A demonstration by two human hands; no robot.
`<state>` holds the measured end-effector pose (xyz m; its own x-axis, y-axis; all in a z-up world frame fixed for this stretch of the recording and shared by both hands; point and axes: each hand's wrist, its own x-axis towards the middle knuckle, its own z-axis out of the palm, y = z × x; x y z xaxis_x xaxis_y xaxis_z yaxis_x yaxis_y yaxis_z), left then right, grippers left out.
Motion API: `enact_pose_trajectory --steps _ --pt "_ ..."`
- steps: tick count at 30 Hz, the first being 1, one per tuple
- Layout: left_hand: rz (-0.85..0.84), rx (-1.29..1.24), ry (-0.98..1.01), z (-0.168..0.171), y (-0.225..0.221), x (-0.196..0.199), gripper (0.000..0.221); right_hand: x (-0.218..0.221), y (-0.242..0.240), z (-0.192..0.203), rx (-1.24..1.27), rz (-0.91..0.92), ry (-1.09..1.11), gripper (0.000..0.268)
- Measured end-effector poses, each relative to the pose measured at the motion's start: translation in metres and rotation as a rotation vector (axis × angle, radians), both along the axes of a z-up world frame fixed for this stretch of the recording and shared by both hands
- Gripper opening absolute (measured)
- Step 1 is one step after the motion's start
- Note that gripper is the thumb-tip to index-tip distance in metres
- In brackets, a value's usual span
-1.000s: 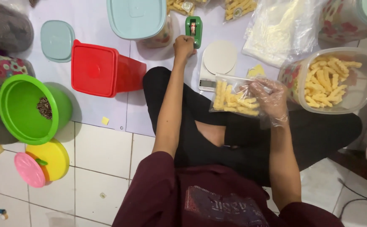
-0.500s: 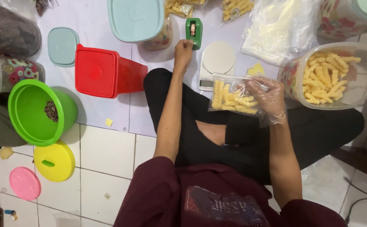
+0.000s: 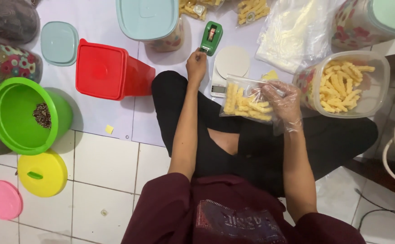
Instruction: Packing snacks from a large container into small plastic bags and weighing them on a digital scale.
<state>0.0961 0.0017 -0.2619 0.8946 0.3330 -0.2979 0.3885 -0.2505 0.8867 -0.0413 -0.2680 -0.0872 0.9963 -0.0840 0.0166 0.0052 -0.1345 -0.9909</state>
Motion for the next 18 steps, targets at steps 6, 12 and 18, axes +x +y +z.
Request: enact_pose_trajectory --steps 6,12,18 --pt "0.050 -0.021 0.024 0.002 0.002 -0.002 0.031 -0.001 0.013 0.011 0.018 0.007 0.014 0.013" --pt "0.078 -0.052 0.045 -0.001 0.002 0.001 0.030 0.002 0.020 0.022 -0.004 0.022 0.015 0.015" --pt "0.128 -0.080 0.048 -0.010 0.001 0.002 0.035 0.004 0.022 0.022 -0.017 0.030 0.022 0.014"
